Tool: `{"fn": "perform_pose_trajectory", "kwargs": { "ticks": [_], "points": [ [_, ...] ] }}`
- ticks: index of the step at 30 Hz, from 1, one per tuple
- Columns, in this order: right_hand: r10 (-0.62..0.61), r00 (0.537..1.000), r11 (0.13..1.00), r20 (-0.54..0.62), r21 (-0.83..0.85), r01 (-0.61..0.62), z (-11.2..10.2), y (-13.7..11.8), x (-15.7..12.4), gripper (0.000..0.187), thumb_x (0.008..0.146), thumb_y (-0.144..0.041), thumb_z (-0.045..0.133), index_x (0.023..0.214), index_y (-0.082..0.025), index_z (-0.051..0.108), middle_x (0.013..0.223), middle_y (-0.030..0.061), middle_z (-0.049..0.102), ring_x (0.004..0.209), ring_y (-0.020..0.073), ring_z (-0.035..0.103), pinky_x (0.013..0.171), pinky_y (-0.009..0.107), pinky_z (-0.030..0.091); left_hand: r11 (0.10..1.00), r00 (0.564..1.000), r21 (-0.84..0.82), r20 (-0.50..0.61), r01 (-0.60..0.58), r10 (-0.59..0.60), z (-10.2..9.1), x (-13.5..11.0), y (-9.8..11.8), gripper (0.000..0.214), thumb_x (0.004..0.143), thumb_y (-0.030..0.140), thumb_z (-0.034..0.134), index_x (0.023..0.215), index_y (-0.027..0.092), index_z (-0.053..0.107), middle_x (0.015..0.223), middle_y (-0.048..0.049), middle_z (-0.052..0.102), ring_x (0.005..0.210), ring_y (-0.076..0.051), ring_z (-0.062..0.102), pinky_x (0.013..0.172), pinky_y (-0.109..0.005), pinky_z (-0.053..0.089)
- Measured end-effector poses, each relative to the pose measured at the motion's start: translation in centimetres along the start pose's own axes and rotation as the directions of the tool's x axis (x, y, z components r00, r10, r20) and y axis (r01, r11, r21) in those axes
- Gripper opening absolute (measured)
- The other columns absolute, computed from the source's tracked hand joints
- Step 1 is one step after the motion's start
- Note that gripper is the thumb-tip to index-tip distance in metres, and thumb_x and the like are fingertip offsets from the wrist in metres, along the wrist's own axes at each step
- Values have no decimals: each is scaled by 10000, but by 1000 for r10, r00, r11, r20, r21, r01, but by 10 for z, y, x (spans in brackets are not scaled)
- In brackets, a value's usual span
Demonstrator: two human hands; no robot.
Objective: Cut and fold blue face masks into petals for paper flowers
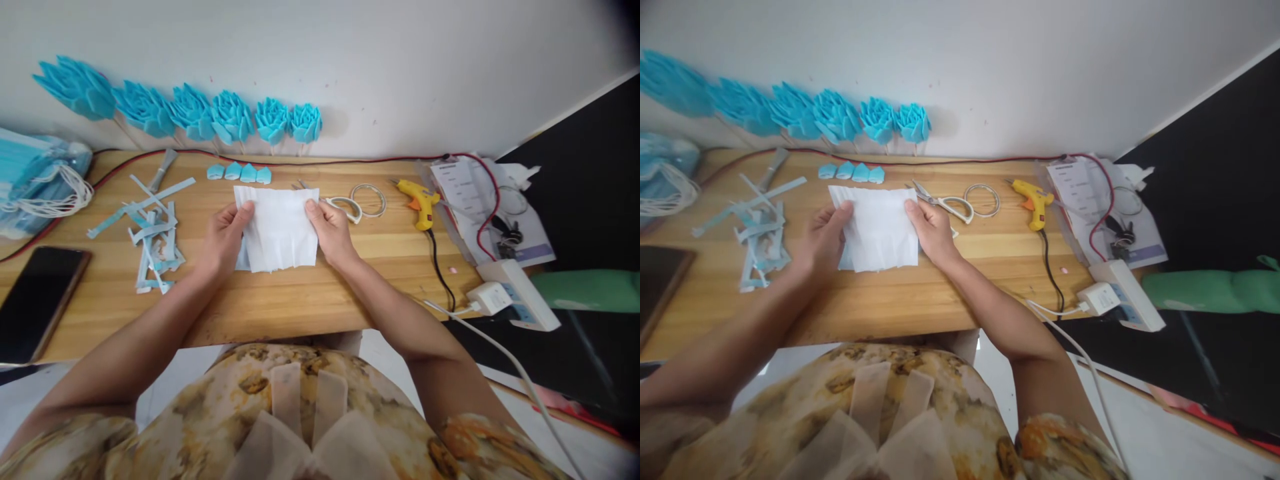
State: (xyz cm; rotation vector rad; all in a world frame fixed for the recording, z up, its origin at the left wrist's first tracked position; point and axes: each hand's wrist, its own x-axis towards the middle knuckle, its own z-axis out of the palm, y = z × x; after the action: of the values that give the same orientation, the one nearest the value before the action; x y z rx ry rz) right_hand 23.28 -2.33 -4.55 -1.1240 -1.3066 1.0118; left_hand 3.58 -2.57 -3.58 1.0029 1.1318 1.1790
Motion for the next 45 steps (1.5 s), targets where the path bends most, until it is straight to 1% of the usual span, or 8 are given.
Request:
{"fn": "perform_pose_trajectory", "kwargs": {
  "ticks": [10, 15, 20, 23, 25, 32, 37, 45],
  "points": [
    [150, 985, 987, 80, 49, -154, 1, -2, -1, 561, 854, -714, 541, 637, -219, 389, 634, -35, 332, 599, 108, 319, 547, 253, 284, 999, 999, 4, -33, -34, 34, -5, 2, -3, 362, 826, 555, 723, 841, 193, 725, 728, -22, 715, 691, -185, 678, 544, -267, 485],
    [155, 961, 988, 229, -21, -154, 2, -6, -4, 564, 860, -704, 527, 631, -218, 358, 644, -33, 336, 621, 103, 331, 555, 256, 257, 998, 990, -13, -127, -67, 65, 3, 0, 3, 334, 866, 493, 709, 885, 159, 722, 787, -3, 753, 881, -225, 724, 711, -286, 572],
    [93, 987, 995, 134, -37, -89, 2, -2, -3, 529, 905, -652, 503, 647, -214, 357, 653, -38, 296, 628, 98, 310, 559, 254, 244, 984, 987, -84, -37, -160, 157, 14, -6, 2, 339, 854, 483, 733, 978, 169, 712, 1068, -18, 767, 1066, -198, 688, 879, -253, 566],
    [74, 994, 997, 85, -36, -71, 1, 0, -2, 519, 923, -643, 484, 653, -213, 374, 654, -37, 299, 626, 100, 311, 556, 254, 254, 998, 996, -18, 72, -54, 55, 12, -6, -7, 498, 731, 467, 844, 1107, 176, 694, 1094, -50, 761, 975, -212, 712, 795, -276, 590],
    [55, 997, 997, 58, -52, -52, 1, 1, -1, 529, 921, -657, 476, 650, -215, 370, 648, -39, 295, 619, 99, 306, 558, 256, 264, 998, 998, 69, 55, -14, 10, 8, -4, -11, 544, 672, 444, 884, 1104, 171, 697, 1037, -60, 768, 854, -209, 714, 692, -275, 584],
    [-73, 996, 984, -42, -164, 65, 4, 1, -1, 536, 936, -658, 457, 645, -217, 368, 635, -38, 319, 625, 104, 327, 592, 262, 313, 975, 996, 204, -16, -88, 93, 4, -3, 0, 354, 773, 501, 785, 734, 173, 658, 615, 20, 599, 497, -97, 475, 419, -207, 332],
    [-109, 993, 983, -47, -154, 101, 4, -2, -3, 535, 932, -657, 469, 642, -218, 372, 637, -37, 326, 618, 103, 320, 577, 266, 301, 980, 997, 185, -20, -75, 80, 6, -6, 3, 441, 806, 543, 745, 623, 182, 570, 515, 33, 474, 436, -85, 369, 385, -221, 239],
    [-114, 990, 987, -77, -120, 105, 4, 1, -3, 496, 937, -586, 519, 641, -214, 378, 630, -42, 327, 600, 92, 317, 570, 261, 304, 983, 993, 135, 26, -121, 118, 10, -4, 1, 467, 800, 617, 714, 691, 178, 600, 571, 16, 513, 500, -109, 447, 439, -229, 309]
  ]
}}
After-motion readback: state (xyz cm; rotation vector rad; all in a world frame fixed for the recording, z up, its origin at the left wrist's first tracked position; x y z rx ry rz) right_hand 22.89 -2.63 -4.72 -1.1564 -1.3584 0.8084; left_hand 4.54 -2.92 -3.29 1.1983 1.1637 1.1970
